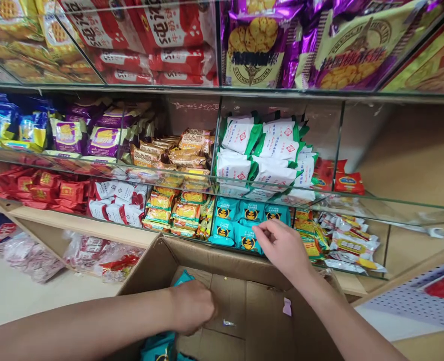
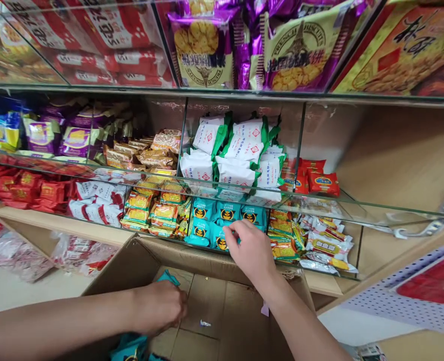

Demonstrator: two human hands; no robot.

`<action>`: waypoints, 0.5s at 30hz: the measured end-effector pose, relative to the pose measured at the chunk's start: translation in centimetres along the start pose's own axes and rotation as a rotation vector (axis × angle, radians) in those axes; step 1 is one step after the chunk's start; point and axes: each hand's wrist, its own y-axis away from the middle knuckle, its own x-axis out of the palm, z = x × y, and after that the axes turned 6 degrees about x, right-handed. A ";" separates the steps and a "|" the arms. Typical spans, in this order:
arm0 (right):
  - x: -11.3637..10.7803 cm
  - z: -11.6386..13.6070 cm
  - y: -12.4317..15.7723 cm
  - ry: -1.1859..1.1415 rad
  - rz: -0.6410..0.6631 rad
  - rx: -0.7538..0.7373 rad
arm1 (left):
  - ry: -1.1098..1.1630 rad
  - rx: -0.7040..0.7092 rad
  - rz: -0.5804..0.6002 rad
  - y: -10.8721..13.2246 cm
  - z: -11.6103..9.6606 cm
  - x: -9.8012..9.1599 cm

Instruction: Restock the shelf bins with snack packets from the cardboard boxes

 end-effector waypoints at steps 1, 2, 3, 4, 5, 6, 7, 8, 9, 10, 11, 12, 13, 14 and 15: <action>0.3 0.5 0.3 -0.022 0.023 -0.049 | 0.057 -0.173 0.099 -0.3 0.2 1.3; 0.6 0.9 0.7 -0.035 0.054 -0.095 | 0.105 -0.355 0.140 -0.7 0.5 2.4; 0.8 1.2 1.0 -0.041 0.088 -0.135 | 0.118 -0.469 0.151 -1.0 1.0 3.3; 1.1 1.5 1.4 -0.042 0.125 -0.166 | 0.124 -0.551 0.147 -1.4 1.5 4.1; 1.4 1.7 1.7 -0.039 0.161 -0.191 | 0.128 -0.602 0.142 -1.7 2.0 4.8; 1.7 1.8 2.0 -0.035 0.195 -0.215 | 0.131 -0.623 0.144 -2.0 2.4 5.3; 1.9 1.9 2.3 -0.028 0.226 -0.238 | 0.141 -0.643 0.153 -2.1 2.8 5.8; 2.1 1.9 2.4 -0.021 0.248 -0.259 | 0.151 -0.658 0.159 -2.3 3.0 6.3; 2.2 1.9 2.6 -0.015 0.263 -0.278 | 0.157 -0.666 0.157 -2.4 3.2 6.8; 2.3 1.9 2.6 -0.013 0.272 -0.292 | 0.159 -0.664 0.142 -2.5 3.3 7.2; 2.4 1.9 2.7 -0.014 0.275 -0.297 | 0.159 -0.652 0.114 -2.6 3.4 7.6; 2.4 1.8 2.7 -0.018 0.275 -0.294 | 0.158 -0.630 0.077 -2.7 3.4 7.9; 2.4 1.8 2.7 -0.026 0.277 -0.288 | 0.161 -0.602 0.035 -2.8 3.5 8.2; 2.4 1.8 2.7 -0.035 0.279 -0.282 | 0.168 -0.568 -0.013 -2.9 3.6 8.4; 2.3 1.8 2.7 -0.042 0.286 -0.277 | 0.177 -0.534 -0.068 -3.0 3.6 8.6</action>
